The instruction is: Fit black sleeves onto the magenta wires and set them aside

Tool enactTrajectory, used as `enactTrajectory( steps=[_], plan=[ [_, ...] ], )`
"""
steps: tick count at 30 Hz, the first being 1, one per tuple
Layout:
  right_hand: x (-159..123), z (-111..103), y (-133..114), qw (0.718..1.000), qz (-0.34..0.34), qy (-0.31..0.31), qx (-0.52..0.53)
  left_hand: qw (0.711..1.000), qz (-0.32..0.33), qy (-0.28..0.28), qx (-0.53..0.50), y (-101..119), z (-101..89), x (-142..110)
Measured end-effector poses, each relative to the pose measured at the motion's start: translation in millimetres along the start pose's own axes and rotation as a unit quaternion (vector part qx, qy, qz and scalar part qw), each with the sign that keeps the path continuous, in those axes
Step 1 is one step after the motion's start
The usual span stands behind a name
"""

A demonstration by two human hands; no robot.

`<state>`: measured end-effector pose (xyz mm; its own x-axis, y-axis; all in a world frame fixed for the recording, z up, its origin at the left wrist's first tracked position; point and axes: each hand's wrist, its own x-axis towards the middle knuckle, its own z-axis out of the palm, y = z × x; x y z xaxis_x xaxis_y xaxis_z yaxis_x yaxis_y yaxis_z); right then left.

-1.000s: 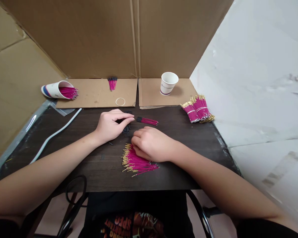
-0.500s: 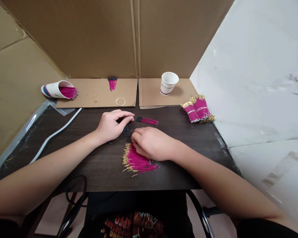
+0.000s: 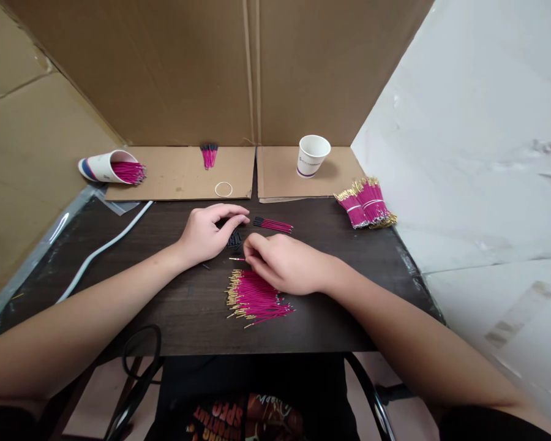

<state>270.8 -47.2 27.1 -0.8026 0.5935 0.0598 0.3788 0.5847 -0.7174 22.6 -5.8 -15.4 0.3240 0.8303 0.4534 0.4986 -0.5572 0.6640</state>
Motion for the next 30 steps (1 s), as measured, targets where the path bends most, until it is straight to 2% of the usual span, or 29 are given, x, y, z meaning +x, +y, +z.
enactTrajectory(
  steps=[3, 6, 9, 12, 15, 30],
  plan=[
    [2.3, 0.3, 6.3, 0.999, -0.030, 0.039, 0.020, 1.000, -0.004, 0.001, -0.012, -1.3, 0.7, -0.1],
    [4.7, 0.7, 14.1, 0.992, -0.051, 0.107, 0.048, 0.999, -0.007, 0.000, -0.033, -2.6, 1.1, 0.0],
    [6.9, 1.5, 22.8, 0.979, -0.036, 0.191, 0.060, 0.999, -0.004, 0.003, -0.038, -3.2, 1.0, 0.2],
    [9.1, 3.0, 33.0, 0.960, -0.001, 0.280, 0.027, 0.999, -0.014, 0.007, -0.052, -3.7, 1.3, 0.4],
    [10.7, 5.1, 42.4, 0.941, 0.019, 0.336, 0.006, 0.997, -0.031, 0.001, -0.075, -4.4, 1.9, 0.4],
    [11.5, 10.1, 46.3, 0.938, 0.002, 0.345, -0.018, 0.994, -0.035, -0.011, -0.104, -1.3, 0.7, 1.0]
  ],
)
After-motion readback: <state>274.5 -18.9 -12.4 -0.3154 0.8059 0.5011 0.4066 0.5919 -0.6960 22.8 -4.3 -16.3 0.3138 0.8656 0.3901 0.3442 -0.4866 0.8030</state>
